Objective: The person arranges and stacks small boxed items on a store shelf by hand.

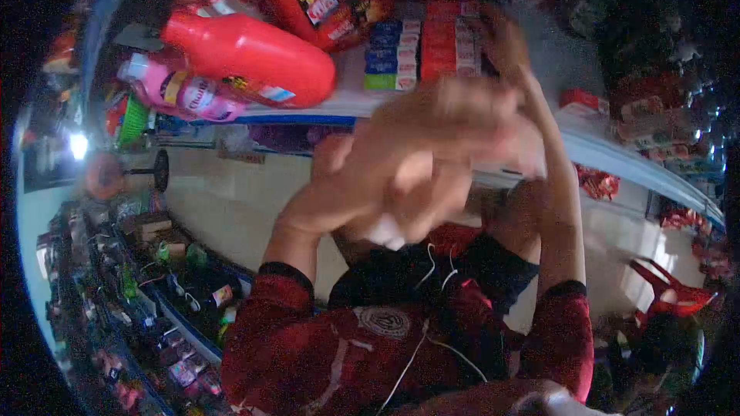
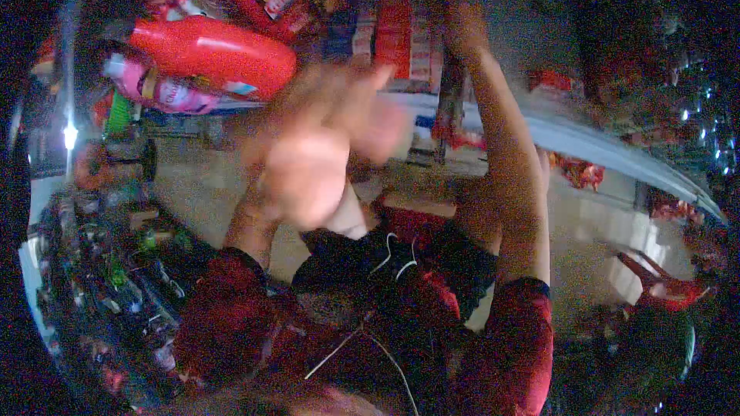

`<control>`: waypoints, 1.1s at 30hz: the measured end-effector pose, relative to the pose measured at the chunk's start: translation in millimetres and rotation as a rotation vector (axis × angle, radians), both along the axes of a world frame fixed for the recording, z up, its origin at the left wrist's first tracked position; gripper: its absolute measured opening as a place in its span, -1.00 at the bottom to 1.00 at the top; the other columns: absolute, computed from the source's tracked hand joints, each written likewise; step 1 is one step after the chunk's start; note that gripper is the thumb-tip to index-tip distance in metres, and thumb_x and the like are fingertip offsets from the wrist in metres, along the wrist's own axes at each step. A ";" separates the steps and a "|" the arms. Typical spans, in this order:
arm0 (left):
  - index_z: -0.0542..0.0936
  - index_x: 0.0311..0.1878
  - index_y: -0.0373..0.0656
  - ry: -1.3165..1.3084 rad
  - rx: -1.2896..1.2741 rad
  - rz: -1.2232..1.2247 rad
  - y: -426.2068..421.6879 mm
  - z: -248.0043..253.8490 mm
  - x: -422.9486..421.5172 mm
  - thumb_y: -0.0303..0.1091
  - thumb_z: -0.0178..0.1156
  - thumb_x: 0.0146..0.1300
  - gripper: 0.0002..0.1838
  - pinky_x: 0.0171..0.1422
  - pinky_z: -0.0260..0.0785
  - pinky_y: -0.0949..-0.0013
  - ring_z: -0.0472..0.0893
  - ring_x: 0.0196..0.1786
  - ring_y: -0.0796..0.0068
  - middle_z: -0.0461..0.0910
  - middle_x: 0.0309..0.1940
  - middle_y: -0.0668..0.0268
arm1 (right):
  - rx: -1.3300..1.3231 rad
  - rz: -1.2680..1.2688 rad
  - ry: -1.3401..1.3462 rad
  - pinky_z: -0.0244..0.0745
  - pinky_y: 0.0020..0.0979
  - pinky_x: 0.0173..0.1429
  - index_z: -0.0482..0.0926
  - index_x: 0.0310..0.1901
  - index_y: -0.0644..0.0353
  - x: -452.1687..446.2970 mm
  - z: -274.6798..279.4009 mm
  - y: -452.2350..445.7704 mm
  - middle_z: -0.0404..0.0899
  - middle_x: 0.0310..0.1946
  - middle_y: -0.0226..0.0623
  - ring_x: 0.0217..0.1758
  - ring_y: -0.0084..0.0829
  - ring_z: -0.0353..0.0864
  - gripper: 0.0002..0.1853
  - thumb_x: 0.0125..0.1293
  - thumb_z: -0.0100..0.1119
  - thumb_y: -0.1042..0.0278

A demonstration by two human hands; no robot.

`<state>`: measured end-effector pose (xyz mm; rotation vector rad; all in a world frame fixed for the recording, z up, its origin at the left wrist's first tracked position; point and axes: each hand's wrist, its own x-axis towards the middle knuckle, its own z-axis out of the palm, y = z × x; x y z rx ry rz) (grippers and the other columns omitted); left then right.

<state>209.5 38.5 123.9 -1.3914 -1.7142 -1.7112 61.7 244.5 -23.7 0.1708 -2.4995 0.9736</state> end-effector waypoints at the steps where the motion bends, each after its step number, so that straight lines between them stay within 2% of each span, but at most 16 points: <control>1: 0.59 0.08 -0.22 0.030 0.003 0.005 -5.2 2.5 12.8 -0.33 0.18 0.31 -0.69 0.26 0.39 0.23 0.60 0.10 0.17 0.61 0.06 0.09 | -0.003 0.009 -0.157 0.53 -0.04 0.02 0.51 0.17 0.11 9.5 21.6 -6.5 0.61 -0.02 0.07 0.00 0.08 0.62 -0.64 0.38 0.11 0.27; 2: 0.58 0.08 -0.22 0.058 -0.007 0.016 -8.4 2.6 20.6 -0.33 0.19 0.31 -0.68 0.26 0.39 0.23 0.60 0.10 0.17 0.61 0.06 0.09 | -0.005 0.018 -0.158 0.53 -0.04 0.02 0.51 0.17 0.11 7.2 15.1 -5.1 0.61 -0.02 0.07 0.00 0.08 0.62 -0.64 0.38 0.11 0.27; 4: 0.57 0.10 -0.21 0.101 -0.010 0.038 -13.0 6.2 32.8 -0.32 0.20 0.30 -0.67 0.26 0.39 0.22 0.59 0.11 0.17 0.60 0.07 0.09 | -0.056 0.111 0.108 0.52 -0.02 0.02 0.51 0.15 0.12 -1.2 -1.1 0.1 0.60 -0.02 0.09 0.03 0.12 0.60 -0.66 0.39 0.09 0.24; 7: 0.56 0.12 -0.20 0.146 -0.036 0.078 -18.7 10.4 49.8 -0.30 0.21 0.29 -0.64 0.25 0.39 0.22 0.58 0.12 0.16 0.58 0.08 0.09 | -0.041 0.181 -0.031 0.51 -0.03 0.06 0.50 0.15 0.12 -14.0 -27.6 9.7 0.59 0.00 0.11 0.10 0.16 0.56 -0.66 0.40 0.05 0.22; 11: 0.54 0.14 -0.18 0.183 -0.085 0.142 -25.4 13.1 71.2 -0.28 0.23 0.27 -0.61 0.24 0.39 0.21 0.57 0.13 0.15 0.57 0.10 0.09 | -0.015 0.151 -0.069 0.50 -0.03 0.10 0.48 0.16 0.13 -34.2 -56.1 26.8 0.58 0.01 0.14 0.14 0.17 0.53 -0.65 0.42 0.02 0.21; 13: 0.53 0.16 -0.17 0.190 -0.098 0.180 -26.7 12.4 79.0 -0.27 0.25 0.26 -0.59 0.24 0.39 0.20 0.56 0.13 0.15 0.56 0.10 0.09 | 0.079 0.201 0.008 0.48 -0.02 0.11 0.46 0.18 0.13 -51.7 -80.1 35.4 0.57 0.03 0.16 0.14 0.20 0.52 -0.63 0.43 0.01 0.17; 17: 0.51 0.18 -0.15 0.204 -0.114 0.235 -26.4 11.6 89.6 -0.25 0.27 0.24 -0.55 0.23 0.40 0.20 0.55 0.14 0.14 0.54 0.12 0.08 | 0.057 0.201 -0.119 0.47 -0.03 0.13 0.45 0.20 0.11 -30.2 -59.5 31.3 0.55 0.06 0.16 0.17 0.19 0.50 -0.60 0.43 0.00 0.14; 19: 0.50 0.20 -0.14 0.226 -0.120 0.261 -25.0 12.7 91.1 -0.24 0.28 0.23 -0.53 0.23 0.40 0.19 0.54 0.14 0.14 0.53 0.13 0.08 | 0.056 0.117 0.021 0.45 -0.07 0.18 0.41 0.27 0.10 -28.2 -60.6 35.3 0.52 0.12 0.13 0.21 0.17 0.47 -0.54 0.42 0.03 0.11; 22: 0.48 0.22 -0.13 0.260 -0.142 0.291 -23.3 13.5 87.0 -0.23 0.29 0.22 -0.50 0.22 0.40 0.19 0.54 0.15 0.14 0.52 0.14 0.08 | 0.158 0.140 0.063 0.43 -0.12 0.25 0.37 0.33 0.08 -10.7 -26.6 35.1 0.45 0.23 0.08 0.28 0.10 0.43 -0.51 0.42 0.06 0.14; 23: 0.48 0.22 -0.13 0.266 -0.140 0.297 -22.5 14.4 87.8 -0.23 0.30 0.21 -0.49 0.22 0.40 0.19 0.53 0.15 0.13 0.52 0.15 0.08 | 0.152 0.146 0.072 0.43 -0.12 0.25 0.37 0.33 0.08 -8.3 -30.0 31.4 0.45 0.23 0.08 0.28 0.10 0.43 -0.51 0.42 0.06 0.14; 25: 0.47 0.24 -0.12 0.302 -0.141 0.306 -20.6 16.4 84.1 -0.22 0.31 0.20 -0.46 0.22 0.40 0.18 0.53 0.16 0.13 0.51 0.15 0.08 | 0.101 0.146 0.363 0.38 -0.15 0.31 0.36 0.34 0.10 0.2 -27.4 29.2 0.38 0.30 0.04 0.34 0.08 0.38 -0.52 0.44 0.06 0.19; 26: 0.47 0.24 -0.11 0.324 -0.139 0.303 -19.2 18.8 83.1 -0.21 0.31 0.20 -0.45 0.22 0.40 0.18 0.52 0.16 0.13 0.50 0.16 0.08 | 0.107 0.135 0.374 0.38 -0.15 0.31 0.36 0.34 0.10 7.2 -21.0 33.7 0.38 0.30 0.04 0.34 0.08 0.38 -0.52 0.44 0.06 0.19; 27: 0.46 0.25 -0.11 0.345 -0.141 0.299 -17.9 20.2 81.9 -0.21 0.32 0.19 -0.44 0.22 0.40 0.18 0.52 0.16 0.13 0.50 0.16 0.08 | 0.045 0.186 0.278 0.35 -0.16 0.34 0.36 0.34 0.10 22.8 -9.8 33.5 0.37 0.31 0.03 0.36 0.07 0.36 -0.53 0.44 0.05 0.22; 31: 0.44 0.28 -0.09 0.431 -0.156 0.247 -4.9 27.2 66.6 -0.19 0.34 0.17 -0.40 0.21 0.41 0.17 0.51 0.17 0.12 0.48 0.18 0.08 | -0.024 0.103 0.220 0.33 -0.19 0.34 0.39 0.32 0.13 68.7 20.0 45.3 0.40 0.30 -0.02 0.36 0.02 0.37 -0.55 0.44 0.07 0.24; 33: 0.43 0.29 -0.08 0.488 -0.157 0.217 7.4 30.6 53.1 -0.18 0.35 0.16 -0.38 0.21 0.41 0.17 0.50 0.18 0.12 0.47 0.19 0.08 | -0.067 0.127 0.483 0.39 -0.21 0.28 0.41 0.30 0.14 75.6 41.5 64.7 0.43 0.28 -0.05 0.30 -0.05 0.46 -0.54 0.40 0.14 0.29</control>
